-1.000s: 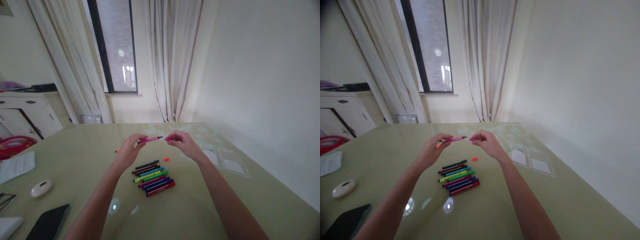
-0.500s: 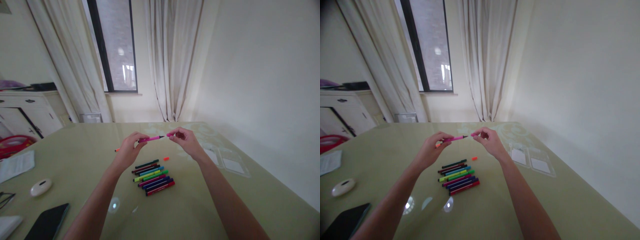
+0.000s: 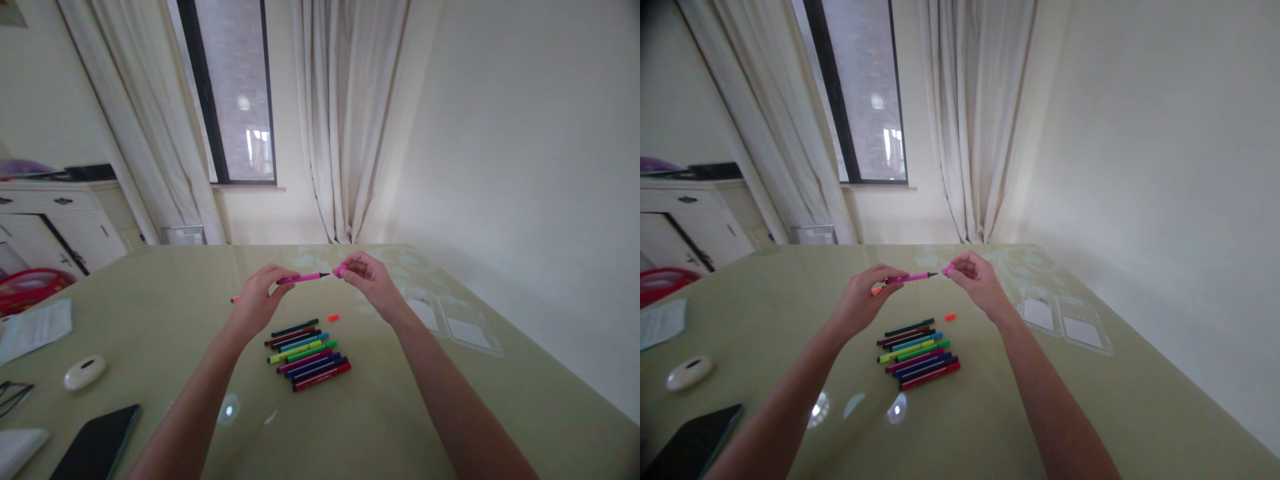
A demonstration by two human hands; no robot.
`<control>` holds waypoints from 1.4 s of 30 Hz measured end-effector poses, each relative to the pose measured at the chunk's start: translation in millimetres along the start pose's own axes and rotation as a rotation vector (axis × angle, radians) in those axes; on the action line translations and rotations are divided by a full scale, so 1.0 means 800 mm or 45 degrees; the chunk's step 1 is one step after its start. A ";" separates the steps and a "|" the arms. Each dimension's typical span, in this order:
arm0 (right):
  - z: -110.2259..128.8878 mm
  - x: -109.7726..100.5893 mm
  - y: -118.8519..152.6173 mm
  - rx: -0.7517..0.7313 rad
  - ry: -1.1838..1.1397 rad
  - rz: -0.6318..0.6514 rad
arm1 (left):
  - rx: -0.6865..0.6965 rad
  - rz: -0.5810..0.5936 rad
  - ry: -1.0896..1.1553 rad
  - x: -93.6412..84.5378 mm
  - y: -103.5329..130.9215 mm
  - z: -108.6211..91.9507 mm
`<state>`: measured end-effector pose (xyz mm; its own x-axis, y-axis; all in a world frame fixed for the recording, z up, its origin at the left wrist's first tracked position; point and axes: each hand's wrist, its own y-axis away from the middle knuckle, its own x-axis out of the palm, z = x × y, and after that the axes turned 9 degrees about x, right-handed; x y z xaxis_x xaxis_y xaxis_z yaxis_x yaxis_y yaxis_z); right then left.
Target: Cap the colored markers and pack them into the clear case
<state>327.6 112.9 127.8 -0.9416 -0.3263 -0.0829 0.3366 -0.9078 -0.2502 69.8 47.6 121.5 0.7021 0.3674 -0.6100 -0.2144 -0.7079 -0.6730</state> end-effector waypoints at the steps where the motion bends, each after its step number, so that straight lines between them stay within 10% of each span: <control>1: -0.001 0.001 0.000 0.006 -0.014 0.007 | -0.004 0.003 -0.003 0.000 0.000 0.000; 42: -0.001 0.021 0.005 -0.036 -0.023 0.004 | 0.013 -0.140 0.195 0.012 0.000 -0.006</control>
<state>313.4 104.2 124.5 -0.9403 -0.3339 -0.0661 0.3388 -0.8992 -0.2769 79.7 48.5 117.8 0.8166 0.3458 -0.4622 -0.1368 -0.6619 -0.7370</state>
